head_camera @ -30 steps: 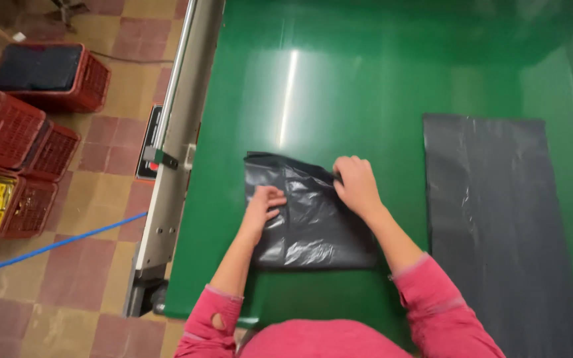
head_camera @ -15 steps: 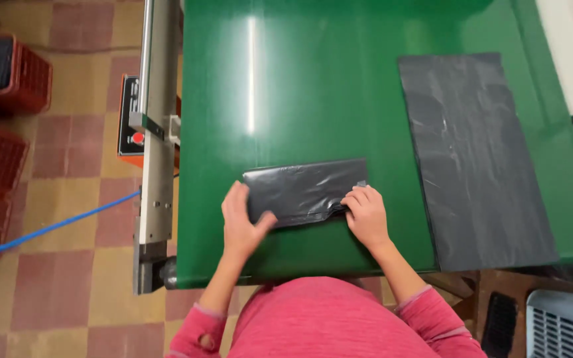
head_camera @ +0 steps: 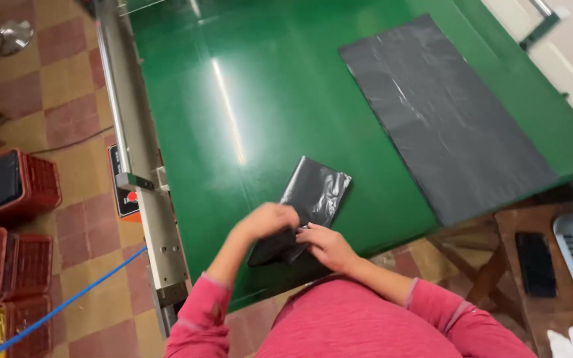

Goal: Folding large black plastic bags into smaller squares and placing them in a bin.

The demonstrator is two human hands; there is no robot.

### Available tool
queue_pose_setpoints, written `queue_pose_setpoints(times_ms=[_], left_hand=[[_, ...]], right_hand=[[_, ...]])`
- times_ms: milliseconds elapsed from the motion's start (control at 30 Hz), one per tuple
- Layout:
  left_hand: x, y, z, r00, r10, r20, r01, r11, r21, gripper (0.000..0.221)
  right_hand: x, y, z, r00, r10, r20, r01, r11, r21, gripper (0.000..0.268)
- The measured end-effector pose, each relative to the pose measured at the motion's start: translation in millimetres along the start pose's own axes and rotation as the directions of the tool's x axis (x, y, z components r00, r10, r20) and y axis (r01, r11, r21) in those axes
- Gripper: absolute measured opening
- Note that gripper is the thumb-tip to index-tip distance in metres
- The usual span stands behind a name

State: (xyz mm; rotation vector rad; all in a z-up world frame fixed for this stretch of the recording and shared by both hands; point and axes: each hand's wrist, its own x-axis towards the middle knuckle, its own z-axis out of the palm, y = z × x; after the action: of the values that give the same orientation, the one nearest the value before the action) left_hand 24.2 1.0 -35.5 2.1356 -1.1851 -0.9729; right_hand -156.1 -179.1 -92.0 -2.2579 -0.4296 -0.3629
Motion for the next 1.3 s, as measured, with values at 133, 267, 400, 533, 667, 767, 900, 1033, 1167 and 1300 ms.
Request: queue_pose_setpoints(times_ms=[133, 267, 400, 533, 667, 767, 900, 1033, 1167, 1300], left_hand=[[64, -104, 14, 0.965, -0.225, 0.135, 0.249, 0.622, -0.742, 0.065], [63, -78, 25, 0.885, -0.316, -0.342, 0.184, 0.912, -0.367, 0.053], [53, -9, 22, 0.794, -0.238, -0.559, 0.308, 0.951, 0.032, 0.047], [54, 76, 20, 0.637, -0.2, -0.745, 0.417, 0.901, 0.115, 0.041], [86, 168, 60, 0.639, 0.297, -0.709, 0.041, 0.908, 0.417, 0.056], [126, 252, 109, 0.769, 0.481, -0.421, -0.232, 0.824, 0.517, 0.072], [190, 265, 160, 0.721, 0.584, -0.374, -0.288, 0.742, 0.605, 0.074], [229, 254, 181, 0.772, 0.563, -0.294, -0.284, 0.72, 0.633, 0.042], [217, 266, 147, 0.873, 0.429, -0.231, -0.349, 0.881, 0.32, 0.02], [197, 285, 91, 0.878, 0.345, -0.332, -0.393, 0.915, -0.088, 0.019]], right_hand=[[-27, 50, 28, 0.784, 0.617, -0.061, -0.502, 0.69, 0.522, 0.012], [3, 67, -3, 0.414, 0.882, 0.224, -0.486, 0.006, 0.874, 0.021], [3, 74, -25, 0.359, 0.832, 0.423, -0.417, -0.263, 0.87, 0.029], [-50, 53, -90, 0.616, 0.73, 0.297, -0.576, 0.16, 0.802, 0.041], [-87, 9, -246, 0.92, 0.385, 0.07, -0.375, 0.919, -0.126, 0.051], [-98, 26, -310, 0.962, 0.273, 0.016, -0.218, 0.8, -0.559, 0.078], [-124, 91, -348, 0.965, 0.259, 0.032, -0.168, 0.711, -0.683, 0.087], [-135, 118, -384, 0.95, 0.298, 0.093, -0.206, 0.823, -0.53, 0.075], [-166, 155, -437, 0.862, 0.501, 0.069, -0.325, 0.653, -0.684, 0.053], [-150, 169, -499, 0.64, 0.758, 0.122, -0.539, 0.557, -0.632, 0.025]])
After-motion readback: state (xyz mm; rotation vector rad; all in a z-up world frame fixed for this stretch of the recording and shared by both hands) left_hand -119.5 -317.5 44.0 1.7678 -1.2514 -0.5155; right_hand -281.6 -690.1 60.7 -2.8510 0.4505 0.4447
